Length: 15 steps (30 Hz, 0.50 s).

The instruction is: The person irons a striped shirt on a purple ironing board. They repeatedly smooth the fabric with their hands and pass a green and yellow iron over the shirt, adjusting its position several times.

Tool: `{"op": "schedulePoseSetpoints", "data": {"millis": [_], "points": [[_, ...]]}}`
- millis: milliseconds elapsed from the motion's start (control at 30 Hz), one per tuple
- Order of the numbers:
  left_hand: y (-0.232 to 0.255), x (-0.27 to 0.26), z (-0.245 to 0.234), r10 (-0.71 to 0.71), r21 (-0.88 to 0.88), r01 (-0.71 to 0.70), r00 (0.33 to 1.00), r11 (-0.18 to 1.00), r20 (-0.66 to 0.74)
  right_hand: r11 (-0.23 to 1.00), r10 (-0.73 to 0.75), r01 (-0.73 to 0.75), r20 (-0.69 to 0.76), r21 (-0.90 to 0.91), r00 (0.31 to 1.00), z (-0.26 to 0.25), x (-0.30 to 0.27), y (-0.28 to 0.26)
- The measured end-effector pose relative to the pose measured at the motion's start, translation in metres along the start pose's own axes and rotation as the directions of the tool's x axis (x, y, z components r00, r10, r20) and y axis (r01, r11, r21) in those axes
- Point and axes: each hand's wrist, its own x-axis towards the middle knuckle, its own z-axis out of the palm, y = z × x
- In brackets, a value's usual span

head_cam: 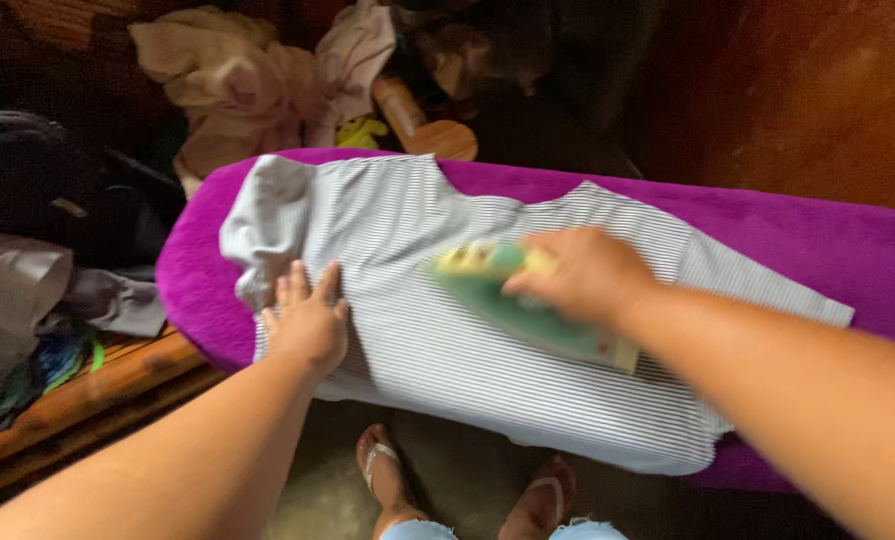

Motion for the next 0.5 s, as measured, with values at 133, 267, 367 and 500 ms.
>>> {"op": "schedulePoseSetpoints", "data": {"millis": [133,267,367,500], "points": [[0.002,-0.002,-0.033,-0.085,0.059,0.079,0.991,0.995,0.1,0.994,0.09,-0.077,-0.192,0.071,0.977,-0.017,0.023,0.002],[0.003,0.0,-0.076,-0.051,0.117,0.04,0.994,0.992,0.099,0.986,0.16,-0.145,-0.243,0.079,0.957,-0.015,0.023,-0.004],[0.002,0.012,-0.095,-0.041,0.109,0.028,0.992,0.994,0.119,0.985,0.171,-0.168,-0.081,0.042,0.982,-0.005,0.011,-0.02],[-0.008,0.039,-0.1,-0.02,0.057,0.01,0.983,0.998,0.184,0.991,-0.121,0.126,0.088,-0.055,0.989,0.035,-0.014,-0.061]]}}
